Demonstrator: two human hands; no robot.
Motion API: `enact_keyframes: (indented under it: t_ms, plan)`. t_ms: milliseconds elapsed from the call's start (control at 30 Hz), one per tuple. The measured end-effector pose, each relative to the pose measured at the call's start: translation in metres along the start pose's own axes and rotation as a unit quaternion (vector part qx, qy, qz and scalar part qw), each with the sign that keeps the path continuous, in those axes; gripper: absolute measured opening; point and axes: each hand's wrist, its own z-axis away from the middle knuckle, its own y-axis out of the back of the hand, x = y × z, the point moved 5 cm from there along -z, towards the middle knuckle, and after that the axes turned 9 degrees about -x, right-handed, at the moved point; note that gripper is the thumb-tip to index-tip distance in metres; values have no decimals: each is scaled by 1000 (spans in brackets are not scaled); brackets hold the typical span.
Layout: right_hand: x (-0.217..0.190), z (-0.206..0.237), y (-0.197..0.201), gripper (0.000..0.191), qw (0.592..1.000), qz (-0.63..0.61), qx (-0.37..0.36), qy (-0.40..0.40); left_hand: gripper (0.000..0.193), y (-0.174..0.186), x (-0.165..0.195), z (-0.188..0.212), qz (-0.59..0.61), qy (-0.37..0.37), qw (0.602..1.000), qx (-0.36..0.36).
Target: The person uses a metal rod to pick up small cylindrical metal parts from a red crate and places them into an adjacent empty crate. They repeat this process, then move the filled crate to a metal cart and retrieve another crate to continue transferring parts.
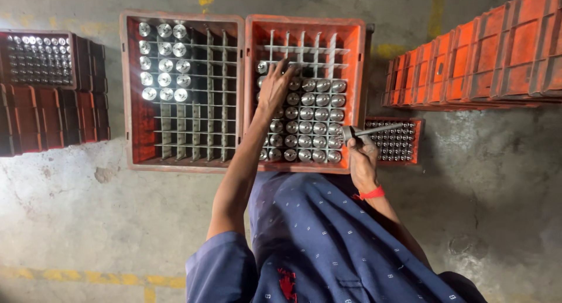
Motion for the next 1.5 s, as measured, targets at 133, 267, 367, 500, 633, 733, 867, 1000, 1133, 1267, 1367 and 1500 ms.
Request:
enact_keyframes:
  t_ms: [133, 267, 367, 500, 633, 733, 867, 1000, 1133, 1267, 1367, 1500]
  plan:
    - [29, 0, -34, 37, 997, 46, 42, -46, 45, 34, -30, 29, 94, 5, 992, 80]
    - [40, 3, -60, 35, 996, 56, 50, -49, 39, 89, -90, 105, 139, 97, 976, 133]
    - [44, 3, -83, 35, 997, 51, 29, -40, 50, 135, -166, 171, 40, 215, 963, 159]
    - [62, 3, -115, 37, 996, 53, 26, -72, 54, 165, -235, 213, -107, 250, 944, 189]
    - [82, 10, -131, 42, 990, 91, 9, -105, 50, 166, -256, 216, -100, 247, 956, 122]
    - [88, 22, -126, 44, 992, 82, -24, -94, 48, 184, -239, 230, -62, 209, 970, 105]
    - [85, 34, -107, 48, 989, 107, -23, -101, 46, 233, -188, 262, 48, 163, 951, 258]
    - [78, 31, -114, 45, 977, 158, -46, -138, 39, 192, -133, 243, 520, 162, 778, 313]
    - [64, 18, -143, 49, 969, 167, -94, -157, 33, 81, -53, 220, 678, 364, 635, 62]
    - [40, 7, -156, 53, 972, 160, -119, -127, 38, 64, 16, 214, 362, 242, 899, 43]
    - [27, 5, -149, 51, 971, 164, -131, -116, 33, 47, 45, 208, 272, 257, 927, -28]
    - [17, 6, -129, 54, 962, 202, -176, -53, 32, 25, 64, 192, 254, 236, 934, -89]
